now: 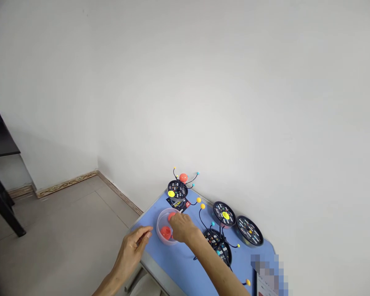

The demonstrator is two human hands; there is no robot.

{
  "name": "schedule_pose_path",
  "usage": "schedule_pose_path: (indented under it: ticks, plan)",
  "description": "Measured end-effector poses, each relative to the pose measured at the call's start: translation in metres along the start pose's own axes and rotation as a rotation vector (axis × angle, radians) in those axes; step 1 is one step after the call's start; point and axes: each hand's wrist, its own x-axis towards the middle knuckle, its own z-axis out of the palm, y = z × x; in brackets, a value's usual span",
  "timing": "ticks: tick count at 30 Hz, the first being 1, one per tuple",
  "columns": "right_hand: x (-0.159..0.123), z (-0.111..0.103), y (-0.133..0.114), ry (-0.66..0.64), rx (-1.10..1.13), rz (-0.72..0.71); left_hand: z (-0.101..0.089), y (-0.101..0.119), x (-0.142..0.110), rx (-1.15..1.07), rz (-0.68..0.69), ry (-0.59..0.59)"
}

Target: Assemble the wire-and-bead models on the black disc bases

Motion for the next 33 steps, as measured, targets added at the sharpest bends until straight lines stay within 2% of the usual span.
schedule_pose_path:
  ticks: [4, 11, 16, 20, 23, 26, 29, 33]
  plan:
    - [0.006, 0.012, -0.005, -0.092, -0.061, 0.05, 0.003, -0.007, -0.002, 0.003, -0.01, 0.006]
    - [0.015, 0.021, -0.007, -0.082, 0.014, 0.082, 0.001, -0.014, 0.0, -0.042, -0.023, 0.016]
    - [-0.001, 0.003, 0.01, 0.113, 0.22, 0.067, 0.0, -0.005, 0.003, -0.077, -0.015, 0.006]
    - [-0.037, -0.021, 0.045, 0.364, 0.51, 0.071, 0.011, 0.017, 0.01, -0.089, -0.01, -0.071]
    - [-0.069, -0.032, 0.079, 0.522, 0.749, 0.116, 0.03, 0.038, 0.021, -0.127, 0.015, -0.138]
    - [-0.095, -0.03, 0.112, 0.625, 0.97, 0.184, 0.058, 0.056, 0.037, -0.174, 0.102, -0.191]
    - [-0.112, -0.016, 0.137, 0.696, 1.169, 0.238, 0.092, 0.068, 0.053, -0.201, 0.171, -0.266]
    - [-0.122, 0.012, 0.158, 0.736, 1.38, 0.292, 0.136, 0.072, 0.072, -0.146, 0.23, -0.342]
